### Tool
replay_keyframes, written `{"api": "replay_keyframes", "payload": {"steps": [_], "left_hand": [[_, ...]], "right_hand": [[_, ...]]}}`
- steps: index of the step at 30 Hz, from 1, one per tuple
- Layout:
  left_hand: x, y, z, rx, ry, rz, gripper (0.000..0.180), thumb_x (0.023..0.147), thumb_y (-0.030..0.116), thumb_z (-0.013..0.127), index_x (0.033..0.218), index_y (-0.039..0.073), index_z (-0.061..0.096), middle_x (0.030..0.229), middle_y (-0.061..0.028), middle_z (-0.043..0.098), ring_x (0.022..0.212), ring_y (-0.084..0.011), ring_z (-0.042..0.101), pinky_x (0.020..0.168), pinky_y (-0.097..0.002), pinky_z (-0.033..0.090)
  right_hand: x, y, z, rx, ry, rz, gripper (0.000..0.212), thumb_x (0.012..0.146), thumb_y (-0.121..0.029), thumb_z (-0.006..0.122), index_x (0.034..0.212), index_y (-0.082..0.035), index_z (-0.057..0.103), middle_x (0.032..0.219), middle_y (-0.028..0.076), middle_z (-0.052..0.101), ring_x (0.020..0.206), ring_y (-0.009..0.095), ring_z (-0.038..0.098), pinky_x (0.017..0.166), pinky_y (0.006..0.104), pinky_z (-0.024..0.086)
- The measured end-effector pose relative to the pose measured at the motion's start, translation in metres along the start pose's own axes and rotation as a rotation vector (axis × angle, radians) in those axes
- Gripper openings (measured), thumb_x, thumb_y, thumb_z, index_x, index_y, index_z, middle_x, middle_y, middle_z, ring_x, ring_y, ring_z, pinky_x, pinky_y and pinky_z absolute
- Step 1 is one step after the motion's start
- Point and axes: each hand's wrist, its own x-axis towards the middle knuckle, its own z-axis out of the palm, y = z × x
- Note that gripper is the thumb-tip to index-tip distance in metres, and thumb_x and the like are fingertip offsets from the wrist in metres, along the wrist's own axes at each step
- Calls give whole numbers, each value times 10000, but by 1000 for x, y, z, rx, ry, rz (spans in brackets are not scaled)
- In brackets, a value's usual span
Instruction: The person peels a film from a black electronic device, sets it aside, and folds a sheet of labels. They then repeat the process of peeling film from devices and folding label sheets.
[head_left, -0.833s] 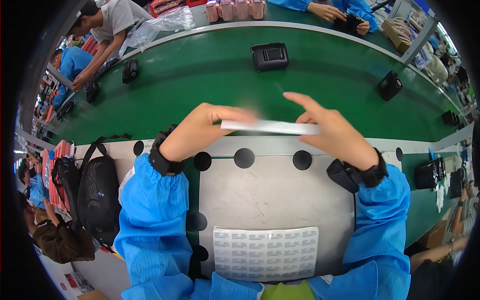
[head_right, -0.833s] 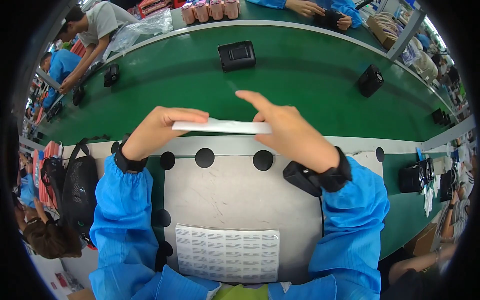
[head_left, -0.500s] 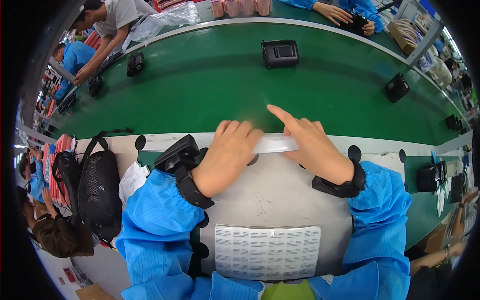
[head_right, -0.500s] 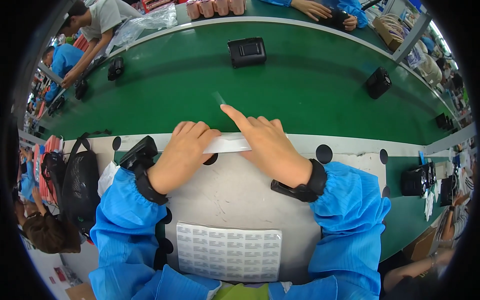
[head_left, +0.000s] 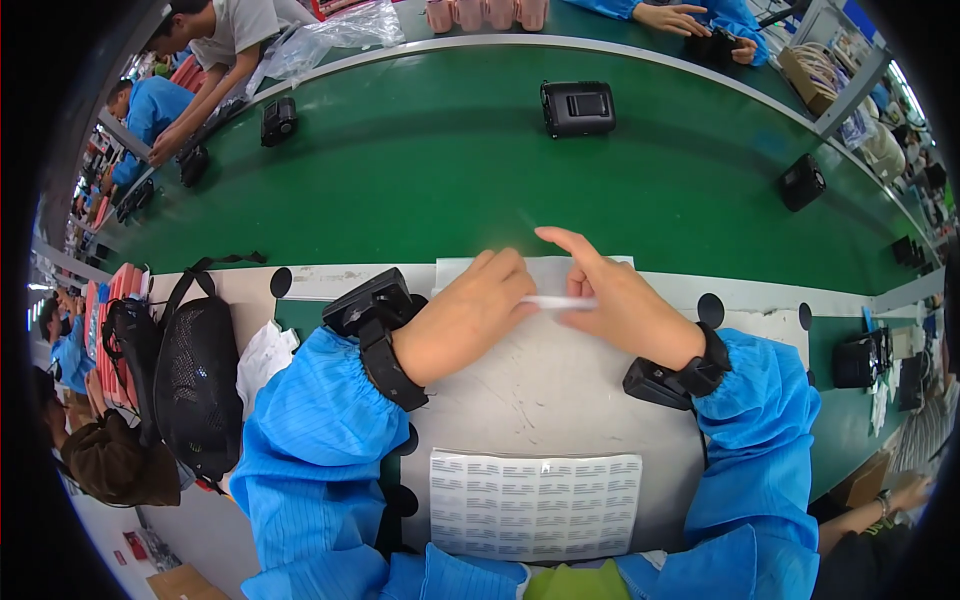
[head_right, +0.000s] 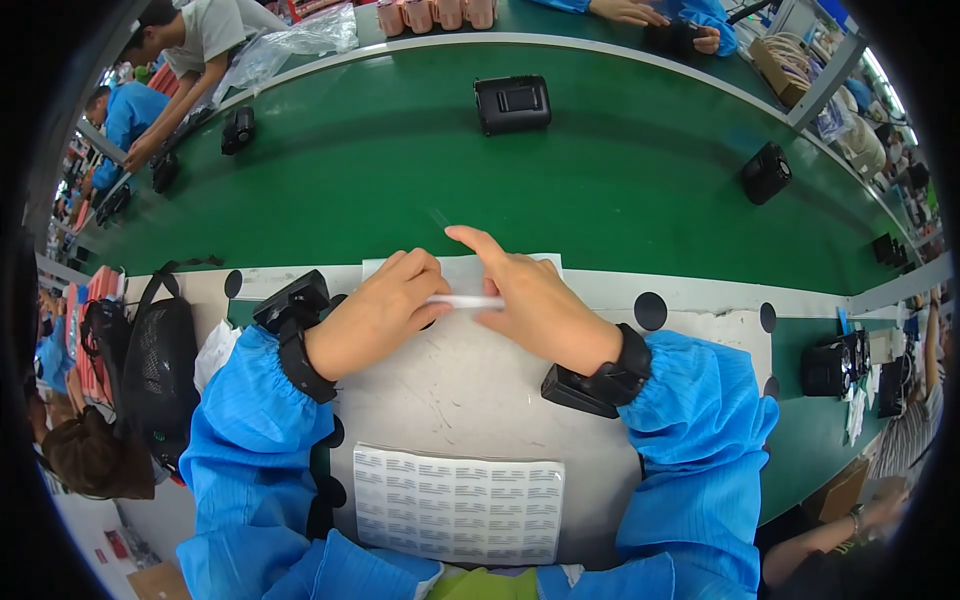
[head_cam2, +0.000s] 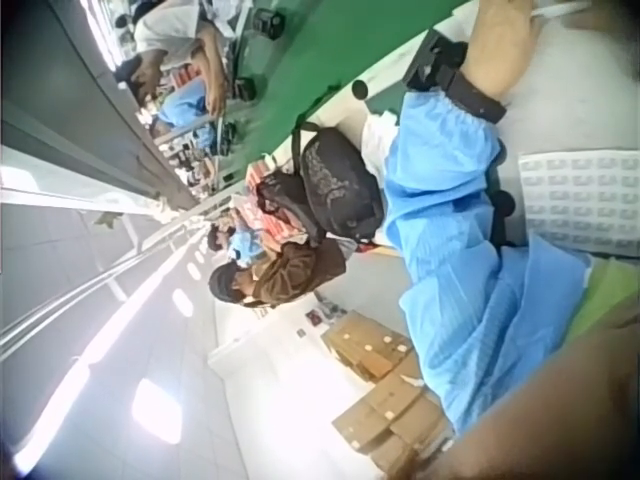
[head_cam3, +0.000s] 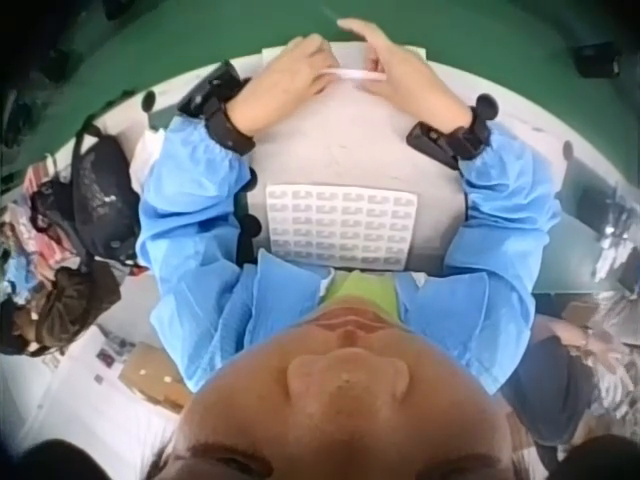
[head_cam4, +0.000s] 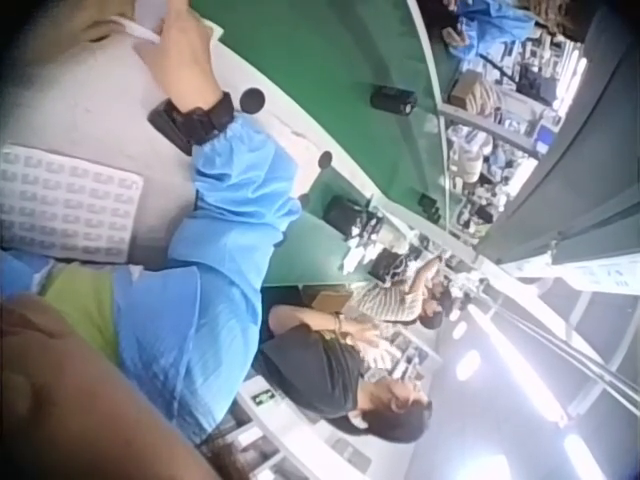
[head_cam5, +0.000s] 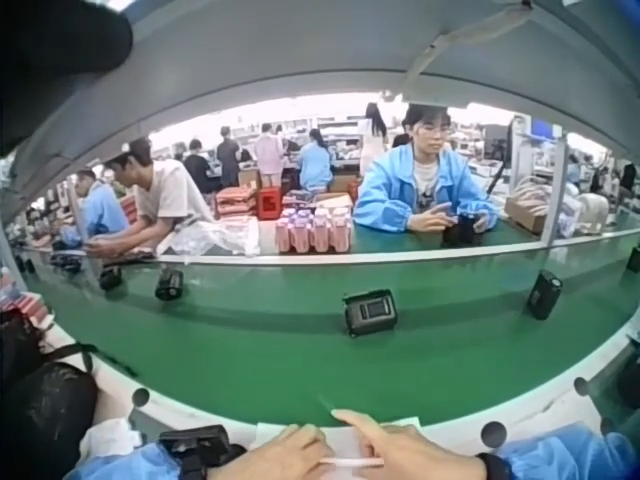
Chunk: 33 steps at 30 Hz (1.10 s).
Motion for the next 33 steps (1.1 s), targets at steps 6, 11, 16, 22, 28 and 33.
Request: {"api": "replay_keyframes", "payload": {"steps": [6, 11, 16, 22, 28, 33], "left_hand": [[0, 6, -1, -164, -32, -214, 174, 791, 121, 621, 921, 26, 554, 830, -116, 551, 766, -277, 550, 682, -361, 453], [1, 5, -5, -151, -103, -168, 130, 787, 106, 620, 886, 28, 590, 847, -109, 563, 785, -280, 557, 703, -346, 456], [0, 2, 3, -143, -53, -147, 136, 774, 101, 630, 883, 23, 612, 851, -111, 568, 803, -281, 554, 707, -343, 457], [1, 7, -4, -175, -114, -103, 139, 778, 75, 612, 907, 24, 607, 861, -124, 570, 823, -279, 544, 714, -347, 455], [0, 7, -3, -112, -79, -199, 259, 775, 53, 604, 1032, 38, 574, 871, -113, 558, 815, -281, 539, 722, -354, 454], [-1, -1, 0, 30, -57, -83, 349, 784, 52, 587, 1130, 48, 540, 891, -104, 511, 811, -278, 532, 725, -359, 453]], "right_hand": [[-7, 9, -2, 170, 60, 2, 633, 736, 35, 626, 1288, -133, 366, 783, 41, 567, 709, 148, 535, 681, 272, 435], [-6, 10, -4, 170, 15, 68, 600, 737, 25, 633, 1262, -129, 386, 795, 22, 571, 746, 136, 537, 692, 257, 427], [-7, 5, -2, 82, 85, 16, 619, 717, 41, 638, 1258, -132, 392, 835, 26, 561, 799, 142, 543, 712, 253, 424], [-8, 7, -5, 42, 2, -61, 615, 698, 46, 649, 1237, -127, 409, 868, 41, 548, 835, 155, 540, 727, 263, 425], [-5, 10, -11, 92, 70, -10, 511, 735, 53, 616, 1186, -101, 432, 882, 54, 561, 814, 163, 582, 769, 277, 452], [-1, 16, -8, 224, 116, 35, 453, 777, 66, 570, 1180, -85, 431, 980, 74, 577, 813, 160, 609, 811, 276, 466]]}}
